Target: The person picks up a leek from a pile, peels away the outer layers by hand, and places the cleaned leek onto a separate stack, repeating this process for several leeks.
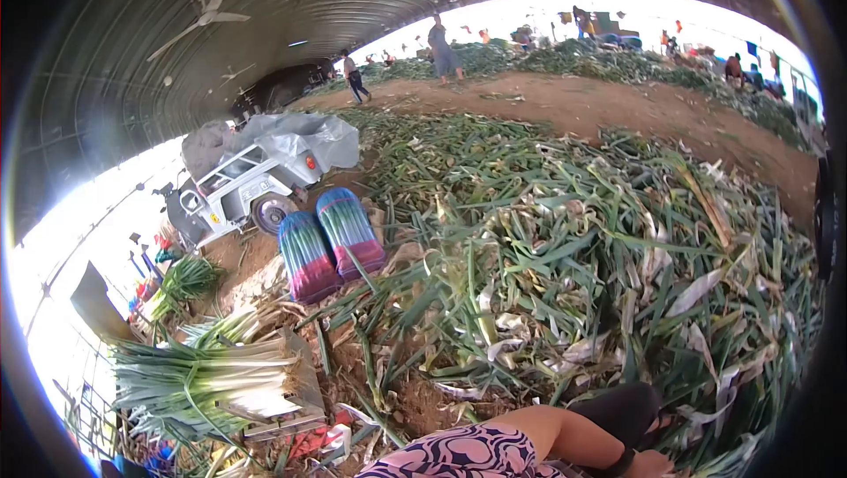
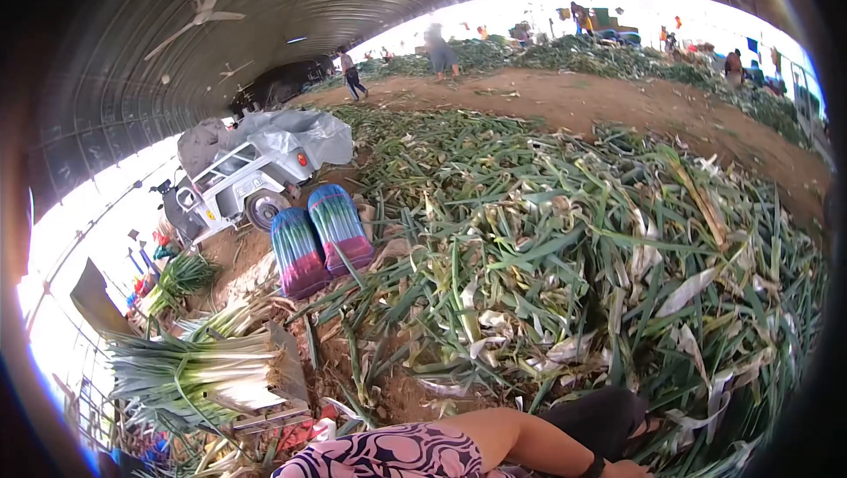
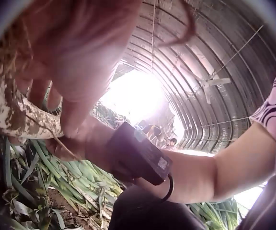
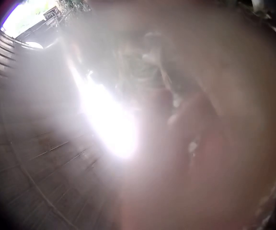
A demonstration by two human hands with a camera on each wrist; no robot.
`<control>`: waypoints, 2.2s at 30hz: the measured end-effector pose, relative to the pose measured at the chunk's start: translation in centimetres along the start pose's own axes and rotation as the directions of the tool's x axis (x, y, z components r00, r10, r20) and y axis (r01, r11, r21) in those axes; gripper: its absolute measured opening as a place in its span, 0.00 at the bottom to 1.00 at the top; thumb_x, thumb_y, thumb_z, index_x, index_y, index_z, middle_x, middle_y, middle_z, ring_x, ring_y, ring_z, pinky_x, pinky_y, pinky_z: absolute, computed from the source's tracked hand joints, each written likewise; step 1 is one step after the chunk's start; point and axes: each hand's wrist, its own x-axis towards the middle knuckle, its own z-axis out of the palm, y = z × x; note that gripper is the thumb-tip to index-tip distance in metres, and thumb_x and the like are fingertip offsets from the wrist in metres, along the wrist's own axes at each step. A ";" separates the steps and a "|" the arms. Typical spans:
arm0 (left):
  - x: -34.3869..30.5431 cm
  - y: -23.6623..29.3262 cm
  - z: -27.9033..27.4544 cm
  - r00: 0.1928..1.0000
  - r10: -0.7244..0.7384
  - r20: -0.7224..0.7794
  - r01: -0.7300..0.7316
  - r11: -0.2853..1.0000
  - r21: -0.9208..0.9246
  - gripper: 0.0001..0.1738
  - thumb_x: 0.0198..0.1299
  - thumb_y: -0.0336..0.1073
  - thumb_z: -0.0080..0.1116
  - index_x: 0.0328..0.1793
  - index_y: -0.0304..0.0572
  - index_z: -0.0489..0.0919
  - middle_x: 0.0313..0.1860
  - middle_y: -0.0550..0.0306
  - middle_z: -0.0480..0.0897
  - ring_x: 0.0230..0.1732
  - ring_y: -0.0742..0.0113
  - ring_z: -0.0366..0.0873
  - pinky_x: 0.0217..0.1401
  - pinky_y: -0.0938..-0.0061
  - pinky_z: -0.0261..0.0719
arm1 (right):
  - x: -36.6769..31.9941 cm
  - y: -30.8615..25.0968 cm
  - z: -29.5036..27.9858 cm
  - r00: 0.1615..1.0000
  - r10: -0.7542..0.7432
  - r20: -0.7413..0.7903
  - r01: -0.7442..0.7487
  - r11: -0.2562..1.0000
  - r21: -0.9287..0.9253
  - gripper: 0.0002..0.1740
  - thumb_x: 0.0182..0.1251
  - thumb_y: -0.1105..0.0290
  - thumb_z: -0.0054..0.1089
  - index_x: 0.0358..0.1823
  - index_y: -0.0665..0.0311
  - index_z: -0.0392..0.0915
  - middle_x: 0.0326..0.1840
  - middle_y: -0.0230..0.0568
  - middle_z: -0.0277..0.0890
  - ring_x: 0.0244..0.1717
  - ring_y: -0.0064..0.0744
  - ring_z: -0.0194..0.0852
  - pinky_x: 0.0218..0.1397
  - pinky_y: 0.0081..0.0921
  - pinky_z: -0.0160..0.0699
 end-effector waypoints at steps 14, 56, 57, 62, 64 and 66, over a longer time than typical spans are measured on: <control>-3.2 10.1 -11.6 0.899 -0.426 0.101 0.341 0.535 -0.773 0.14 0.53 0.34 0.53 0.43 0.35 0.79 0.20 0.58 0.75 0.19 0.69 0.70 0.20 0.70 0.67 | 1.1 -5.1 -10.2 0.987 0.140 0.081 -0.145 0.546 0.825 0.16 0.65 0.51 0.49 0.43 0.54 0.69 0.29 0.34 0.69 0.28 0.32 0.70 0.25 0.37 0.70; 19.5 1.3 -5.7 0.998 -0.039 -0.051 -0.041 0.218 -0.975 0.16 0.65 0.39 0.42 0.50 0.35 0.73 0.43 0.54 0.80 0.45 0.64 0.78 0.52 0.68 0.75 | -12.0 -2.5 -24.6 0.922 0.171 -0.348 0.017 0.879 0.476 0.16 0.72 0.60 0.39 0.44 0.65 0.72 0.30 0.50 0.73 0.34 0.50 0.74 0.39 0.40 0.72; 20.8 -0.5 -4.3 0.996 -0.016 -0.087 -0.078 0.303 -0.950 0.12 0.63 0.35 0.46 0.46 0.37 0.74 0.41 0.56 0.79 0.42 0.66 0.77 0.48 0.68 0.75 | -12.3 -1.7 -25.0 0.883 -0.022 -0.470 0.143 0.964 0.224 0.16 0.71 0.61 0.40 0.43 0.65 0.72 0.34 0.58 0.73 0.37 0.61 0.72 0.41 0.44 0.70; 21.3 1.8 -3.3 0.990 0.052 0.129 0.136 -0.168 -0.976 0.16 0.59 0.33 0.47 0.52 0.35 0.72 0.45 0.53 0.79 0.48 0.62 0.76 0.55 0.65 0.71 | -13.7 0.5 -24.2 0.852 0.179 -0.492 -0.039 0.959 0.281 0.14 0.67 0.63 0.44 0.38 0.68 0.73 0.30 0.60 0.73 0.37 0.62 0.71 0.38 0.48 0.67; 20.0 3.0 -3.6 0.991 0.021 0.134 0.135 -0.184 -0.974 0.17 0.59 0.32 0.48 0.54 0.36 0.71 0.45 0.54 0.79 0.48 0.62 0.77 0.56 0.64 0.72 | -12.5 4.4 -20.6 0.851 0.218 -0.478 -0.035 0.931 0.362 0.13 0.65 0.65 0.46 0.35 0.69 0.73 0.29 0.60 0.73 0.35 0.60 0.72 0.36 0.48 0.67; 19.0 1.4 -2.1 0.984 -0.028 0.176 0.169 -0.166 -0.972 0.16 0.62 0.36 0.49 0.55 0.40 0.71 0.44 0.55 0.79 0.45 0.62 0.79 0.52 0.65 0.76 | -11.9 6.6 -17.4 0.885 0.269 -0.380 -0.117 0.919 0.378 0.12 0.66 0.65 0.46 0.33 0.67 0.73 0.26 0.47 0.69 0.30 0.45 0.65 0.34 0.43 0.65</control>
